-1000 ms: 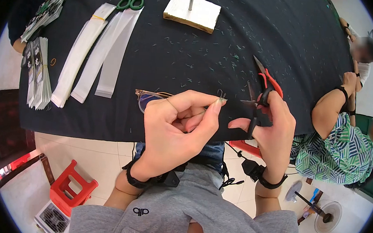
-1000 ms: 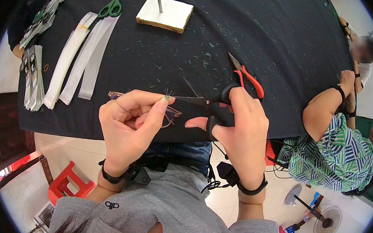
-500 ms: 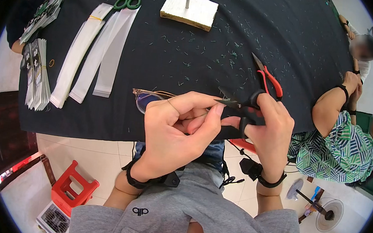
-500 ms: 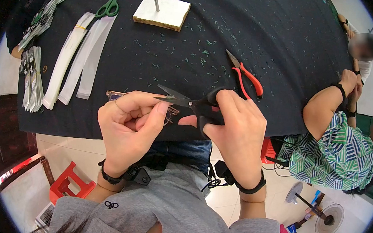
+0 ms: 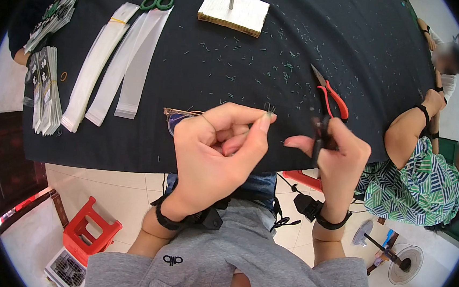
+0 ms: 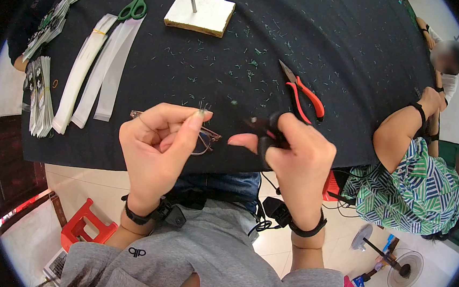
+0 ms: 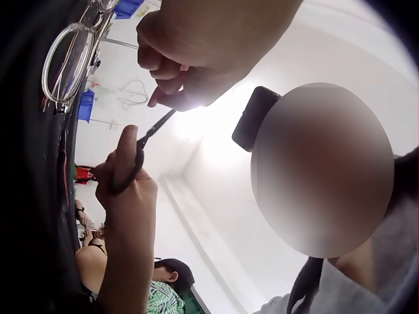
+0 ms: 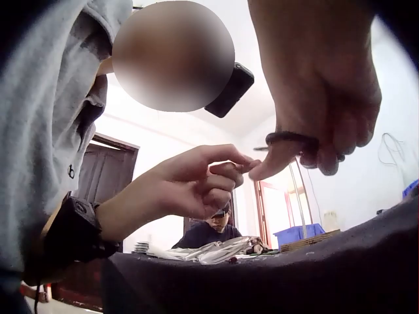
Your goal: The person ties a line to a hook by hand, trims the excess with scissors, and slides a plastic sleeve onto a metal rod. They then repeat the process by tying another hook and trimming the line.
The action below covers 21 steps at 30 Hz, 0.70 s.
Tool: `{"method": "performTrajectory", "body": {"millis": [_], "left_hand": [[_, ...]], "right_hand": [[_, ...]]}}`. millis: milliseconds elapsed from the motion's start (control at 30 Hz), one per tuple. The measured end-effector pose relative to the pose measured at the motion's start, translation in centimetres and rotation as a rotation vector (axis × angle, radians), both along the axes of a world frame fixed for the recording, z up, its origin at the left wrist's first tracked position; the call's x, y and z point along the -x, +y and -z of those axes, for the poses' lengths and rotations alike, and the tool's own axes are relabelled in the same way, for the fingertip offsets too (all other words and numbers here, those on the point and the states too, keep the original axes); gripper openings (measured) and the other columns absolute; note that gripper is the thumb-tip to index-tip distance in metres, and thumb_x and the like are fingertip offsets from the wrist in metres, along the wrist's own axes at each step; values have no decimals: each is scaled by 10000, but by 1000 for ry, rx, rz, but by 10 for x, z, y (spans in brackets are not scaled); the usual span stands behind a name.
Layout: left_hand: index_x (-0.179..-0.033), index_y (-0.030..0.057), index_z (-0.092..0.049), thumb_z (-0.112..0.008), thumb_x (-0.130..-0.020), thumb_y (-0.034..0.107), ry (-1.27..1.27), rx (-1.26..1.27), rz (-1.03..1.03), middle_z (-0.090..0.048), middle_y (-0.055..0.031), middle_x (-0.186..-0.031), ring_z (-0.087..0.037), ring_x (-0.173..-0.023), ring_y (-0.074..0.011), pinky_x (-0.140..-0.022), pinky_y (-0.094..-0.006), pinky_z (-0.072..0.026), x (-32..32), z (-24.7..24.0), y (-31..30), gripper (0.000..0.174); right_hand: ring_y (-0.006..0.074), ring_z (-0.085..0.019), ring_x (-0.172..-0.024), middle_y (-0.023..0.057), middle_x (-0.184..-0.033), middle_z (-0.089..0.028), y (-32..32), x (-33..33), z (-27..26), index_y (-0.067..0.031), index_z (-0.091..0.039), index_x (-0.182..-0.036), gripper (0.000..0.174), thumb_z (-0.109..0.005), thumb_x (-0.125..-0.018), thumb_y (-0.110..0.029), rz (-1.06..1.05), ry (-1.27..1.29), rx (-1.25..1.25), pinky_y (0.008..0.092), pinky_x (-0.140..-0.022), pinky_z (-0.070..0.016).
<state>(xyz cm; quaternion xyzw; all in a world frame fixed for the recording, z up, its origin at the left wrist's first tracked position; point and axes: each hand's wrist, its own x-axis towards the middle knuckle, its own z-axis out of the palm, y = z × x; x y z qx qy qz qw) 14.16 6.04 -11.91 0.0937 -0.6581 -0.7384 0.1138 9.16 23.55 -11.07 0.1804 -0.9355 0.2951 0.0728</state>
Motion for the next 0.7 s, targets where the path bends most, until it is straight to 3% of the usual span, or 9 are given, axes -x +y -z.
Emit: {"method": "performTrajectory", "body": {"millis": [33, 100, 300, 367, 700], "left_hand": [[-936, -44, -698, -644, -863, 0, -25, -12, -5, -492, 92, -592, -321, -515, 48, -479, -144, -229, 0, 0, -1, 101], [-927, -45, -699, -642, -871, 18, -43, -52, -3, -511, 84, -596, -328, -516, 48, -479, -145, -223, 0, -1, -1, 102], [-936, -39, -699, -640, -869, 6, -14, -47, 40, -530, 78, -597, -340, -517, 49, -473, -146, -217, -1, -1, -1, 100], [-944, -37, -698, -634, -870, -2, -7, -67, 51, -526, 80, -597, -337, -514, 47, -468, -148, -214, -1, 0, 0, 104], [-916, -31, -690, -618, -869, -5, -58, -219, 108, -663, -9, -748, -463, -582, 35, -514, -119, -309, -5, -6, -4, 89]], "right_hand": [[165, -423, -474, 65, -522, -479, 2, 0, -1, -15, -450, -620, 396, -837, -625, -99, 89, -62, 3, 275, -470, -359], [171, -424, -517, 78, -558, -487, 1, 0, -6, 2, -448, -660, 402, -838, -612, -81, 115, -141, 14, 269, -506, -375], [250, -543, -701, 129, -820, -563, -4, 8, -6, -4, -486, -897, 541, -875, -583, -212, 129, -160, 46, 329, -661, -459], [276, -565, -767, 127, -876, -555, -1, 8, -2, -11, -482, -958, 624, -883, -557, -270, 15, -81, 22, 358, -695, -469], [302, -543, -774, 120, -859, -521, 1, 5, 1, -9, -497, -922, 585, -883, -553, -248, 34, -25, 59, 378, -685, -454]]}}
